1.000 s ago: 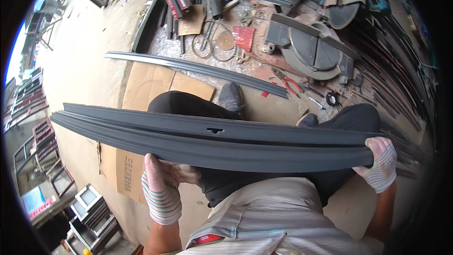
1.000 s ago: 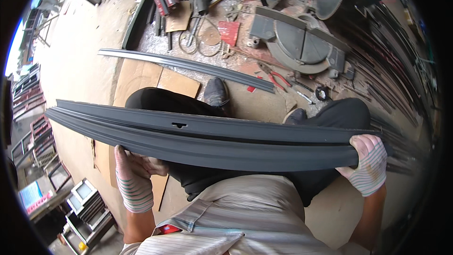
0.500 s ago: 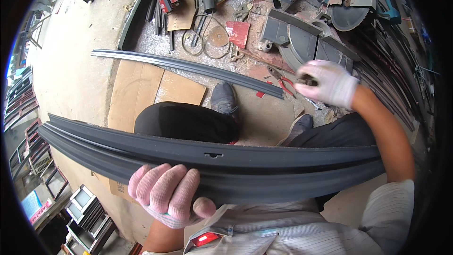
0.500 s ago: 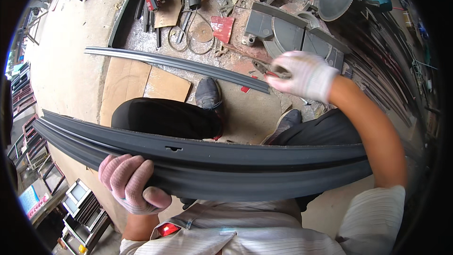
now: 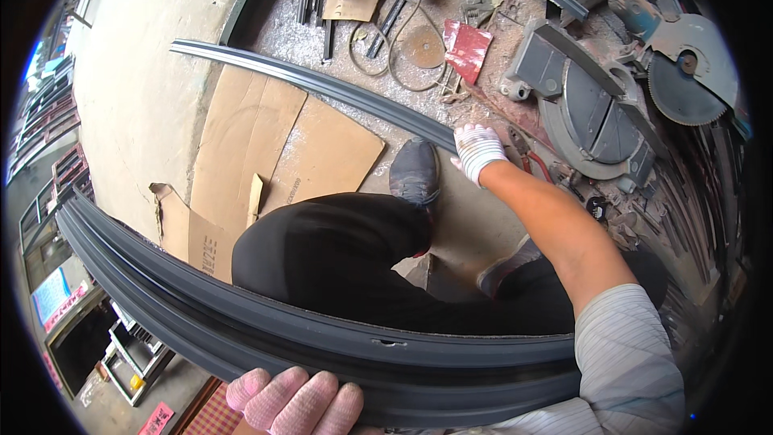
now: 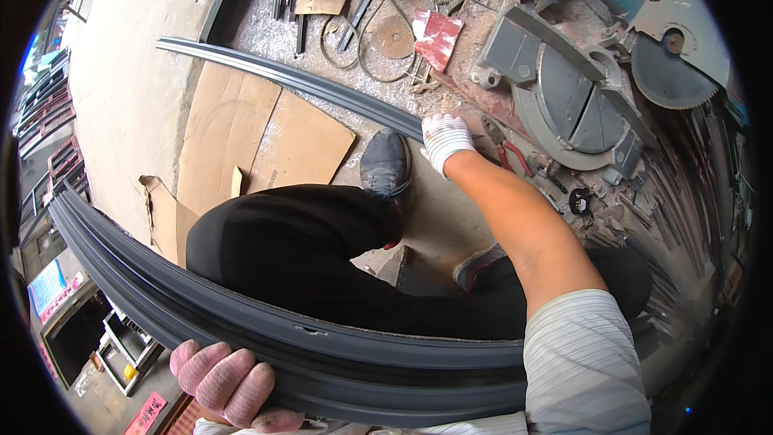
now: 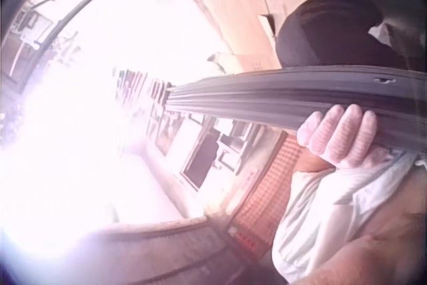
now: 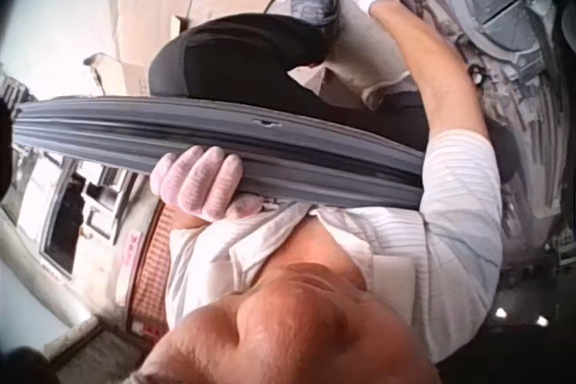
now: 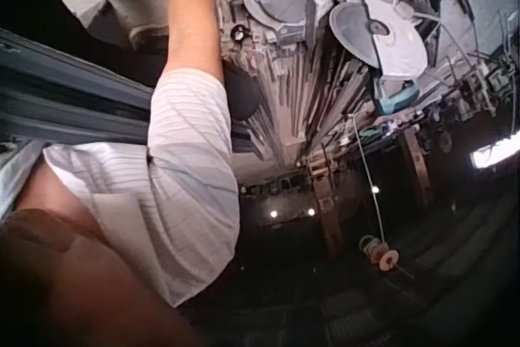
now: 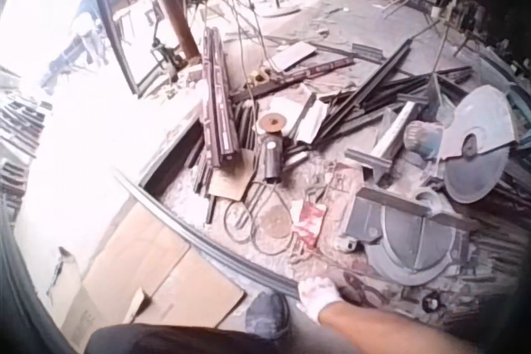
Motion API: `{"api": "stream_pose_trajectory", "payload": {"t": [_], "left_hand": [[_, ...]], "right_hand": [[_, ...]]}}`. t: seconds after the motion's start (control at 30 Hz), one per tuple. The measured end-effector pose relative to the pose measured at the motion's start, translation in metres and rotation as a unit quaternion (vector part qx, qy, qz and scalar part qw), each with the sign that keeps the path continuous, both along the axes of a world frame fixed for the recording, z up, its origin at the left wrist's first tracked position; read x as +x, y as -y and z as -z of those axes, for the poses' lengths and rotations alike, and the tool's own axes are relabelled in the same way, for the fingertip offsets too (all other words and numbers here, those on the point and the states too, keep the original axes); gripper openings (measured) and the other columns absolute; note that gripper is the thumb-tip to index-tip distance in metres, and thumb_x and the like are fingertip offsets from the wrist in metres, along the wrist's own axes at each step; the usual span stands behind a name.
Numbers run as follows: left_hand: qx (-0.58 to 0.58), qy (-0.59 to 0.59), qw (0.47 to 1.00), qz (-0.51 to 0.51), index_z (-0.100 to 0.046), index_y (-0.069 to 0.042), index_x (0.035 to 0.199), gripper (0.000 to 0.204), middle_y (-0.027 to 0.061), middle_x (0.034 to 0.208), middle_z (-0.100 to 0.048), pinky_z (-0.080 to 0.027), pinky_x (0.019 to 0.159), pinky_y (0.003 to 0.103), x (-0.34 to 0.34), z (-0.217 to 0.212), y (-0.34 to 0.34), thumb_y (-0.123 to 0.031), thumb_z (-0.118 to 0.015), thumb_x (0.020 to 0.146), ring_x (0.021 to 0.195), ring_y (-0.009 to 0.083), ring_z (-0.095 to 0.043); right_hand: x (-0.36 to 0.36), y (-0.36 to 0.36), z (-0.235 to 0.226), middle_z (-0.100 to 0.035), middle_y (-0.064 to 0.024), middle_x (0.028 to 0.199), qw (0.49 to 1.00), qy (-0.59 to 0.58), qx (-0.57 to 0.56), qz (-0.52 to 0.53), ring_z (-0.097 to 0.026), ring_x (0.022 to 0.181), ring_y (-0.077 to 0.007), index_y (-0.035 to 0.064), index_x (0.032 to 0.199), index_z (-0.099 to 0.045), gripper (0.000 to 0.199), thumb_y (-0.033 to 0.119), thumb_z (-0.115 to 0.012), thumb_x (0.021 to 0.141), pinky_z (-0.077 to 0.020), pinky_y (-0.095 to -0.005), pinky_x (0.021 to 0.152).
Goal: The person sits on the floor in a workshop and repeatedly picks up, inspects, and stacks long metal profiles. They handle the profiles one by one, turning them over to examine the edges and surfaces before placing them back into a pile.
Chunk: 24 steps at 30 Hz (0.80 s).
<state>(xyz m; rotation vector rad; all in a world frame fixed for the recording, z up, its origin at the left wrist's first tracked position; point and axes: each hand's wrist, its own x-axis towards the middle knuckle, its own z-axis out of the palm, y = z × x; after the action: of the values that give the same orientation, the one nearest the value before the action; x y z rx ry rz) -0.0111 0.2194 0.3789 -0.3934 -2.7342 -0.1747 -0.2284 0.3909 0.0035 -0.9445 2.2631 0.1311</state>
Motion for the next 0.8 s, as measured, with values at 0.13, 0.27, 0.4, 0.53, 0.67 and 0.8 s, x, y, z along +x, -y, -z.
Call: {"api": "stream_pose_trajectory", "payload": {"t": [0.13, 0.27, 0.4, 0.53, 0.67, 0.8], "left_hand": [[0.008, -0.093, 0.993, -0.069, -0.071, -0.016, 0.098, 0.049, 0.0031, 0.092, -0.067, -0.047, 0.085, 0.04, -0.011, 0.018, -0.008, -0.048, -0.034, 0.106, 0.086, 0.021, -0.061], [0.004, -0.063, 0.997, -0.041, -0.071, -0.016, 0.099, 0.05, 0.0029, 0.094, -0.068, -0.046, 0.086, 0.041, -0.017, 0.012, -0.005, -0.046, -0.032, 0.106, 0.087, 0.0208, -0.061], [0.007, -0.028, 0.998, -0.057, -0.07, -0.014, 0.102, 0.048, 0.0051, 0.095, -0.066, -0.048, 0.086, 0.045, -0.011, 0.004, -0.008, -0.053, -0.042, 0.103, 0.087, 0.0234, -0.061], [0.028, -0.105, 0.983, -0.146, -0.063, -0.02, 0.082, 0.041, 0.0011, 0.082, -0.058, -0.046, 0.08, 0.043, -0.02, 0.016, -0.033, -0.046, -0.038, 0.101, 0.079, 0.0193, -0.056], [0.037, -0.025, 0.998, -0.035, -0.071, -0.018, 0.093, 0.039, 0.0005, 0.087, -0.065, -0.048, 0.071, 0.032, -0.02, 0.0, -0.012, -0.046, -0.047, 0.104, 0.079, 0.0162, -0.061], [0.054, -0.071, 0.996, -0.023, -0.072, -0.017, 0.09, 0.039, 0.0004, 0.086, -0.066, -0.05, 0.062, 0.031, -0.019, 0.002, -0.014, -0.046, -0.05, 0.105, 0.076, 0.016, -0.062]], "right_hand": [[0.0, 0.001, 0.014, -0.068, -0.0157, 0.123, 1.0, -0.022, -0.008, 0.004, -0.067, 0.117, -0.0287, 0.0066, 0.126, -0.061, 0.049, 0.036, -0.076, 0.09, -0.0534, -0.0439, 0.097], [-0.004, 0.005, 0.023, -0.068, -0.018, 0.122, 0.999, 0.01, -0.002, 0.047, -0.068, 0.115, -0.0329, 0.0055, 0.126, -0.061, 0.05, 0.035, -0.077, 0.089, -0.0537, -0.0457, 0.098], [-0.015, 0.001, 0.015, -0.068, -0.0225, 0.129, 0.987, 0.09, -0.031, 0.128, -0.068, 0.117, -0.0381, 0.0026, 0.13, -0.06, 0.043, 0.026, -0.068, 0.095, -0.0534, -0.0491, 0.101], [-0.036, -0.005, -0.03, -0.07, -0.0253, 0.123, 0.965, 0.189, -0.125, 0.129, -0.067, 0.117, -0.0415, 0.0018, 0.138, -0.058, 0.052, 0.032, -0.067, 0.096, -0.0527, -0.05, 0.102], [-0.056, -0.015, -0.107, -0.072, -0.017, 0.086, 0.909, 0.323, -0.154, 0.213, -0.073, 0.07, -0.0256, -0.0005, 0.124, -0.061, 0.048, 0.041, -0.063, 0.101, -0.0604, -0.0424, 0.066], [-0.066, -0.053, -0.155, -0.067, -0.0086, 0.072, 0.923, 0.279, -0.143, 0.222, -0.064, 0.055, -0.0189, 0.0008, 0.111, -0.062, 0.04, 0.04, -0.063, 0.102, -0.0563, -0.038, 0.053]]}}
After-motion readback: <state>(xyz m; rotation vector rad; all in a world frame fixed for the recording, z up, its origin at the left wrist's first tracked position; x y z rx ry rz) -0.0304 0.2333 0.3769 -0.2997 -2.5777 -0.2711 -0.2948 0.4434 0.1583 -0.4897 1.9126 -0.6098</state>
